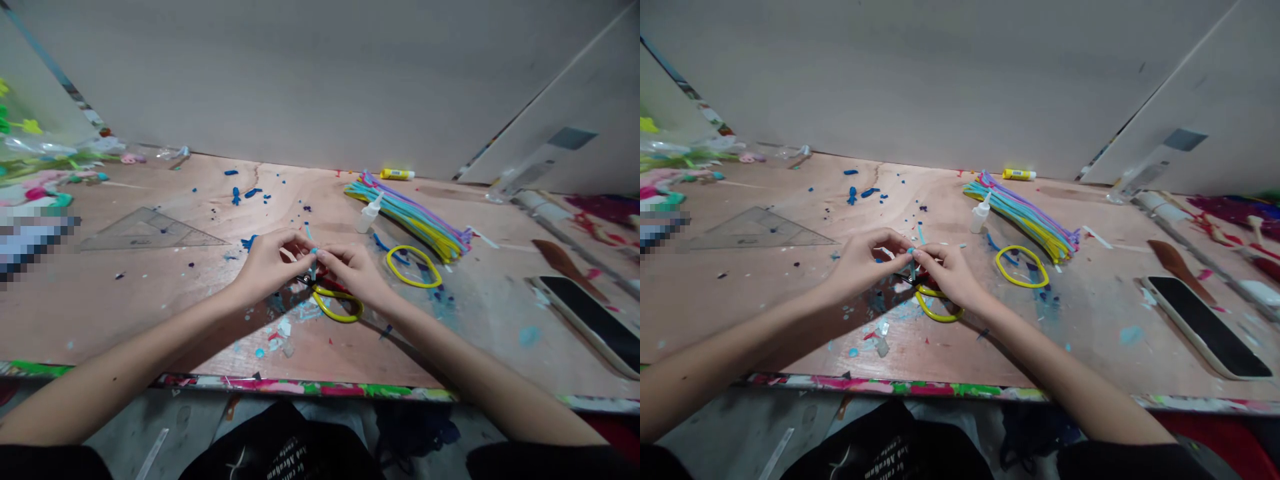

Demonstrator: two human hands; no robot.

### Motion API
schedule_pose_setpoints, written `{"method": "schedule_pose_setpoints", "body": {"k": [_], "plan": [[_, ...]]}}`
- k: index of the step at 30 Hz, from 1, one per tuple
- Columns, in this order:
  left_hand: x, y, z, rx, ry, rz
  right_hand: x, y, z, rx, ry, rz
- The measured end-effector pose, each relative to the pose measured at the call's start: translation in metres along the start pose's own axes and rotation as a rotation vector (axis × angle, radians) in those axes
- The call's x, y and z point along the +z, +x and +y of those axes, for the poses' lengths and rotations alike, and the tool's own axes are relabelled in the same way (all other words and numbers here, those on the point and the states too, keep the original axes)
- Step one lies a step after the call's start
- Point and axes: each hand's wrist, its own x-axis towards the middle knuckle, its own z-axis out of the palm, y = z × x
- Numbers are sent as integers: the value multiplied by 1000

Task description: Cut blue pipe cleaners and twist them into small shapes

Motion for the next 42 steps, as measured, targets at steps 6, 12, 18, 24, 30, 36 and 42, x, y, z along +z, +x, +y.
{"method": "schedule_pose_setpoints", "body": {"k": [6, 12, 18, 24, 30, 36, 42], "plan": [[1, 0, -2, -28, -18, 20, 3, 0, -1, 107, 118, -5], [-1, 2, -5, -82, -92, 60, 2, -2, -2, 132, 93, 20], [0, 3, -6, -115, -184, 80, 2, -2, -2, 89, -6, 30], [0, 4, -6, -171, -296, 115, 2, -5, -4, -274, -442, 105], [1, 3, 0, -293, -416, 177, 2, -9, -1, -551, -936, 186], [4, 0, 3, -408, -561, 146, 4, -8, 0, -748, -1133, 283], [6, -2, 6, -494, -530, 140, 3, -9, -2, -763, -1152, 262]]}}
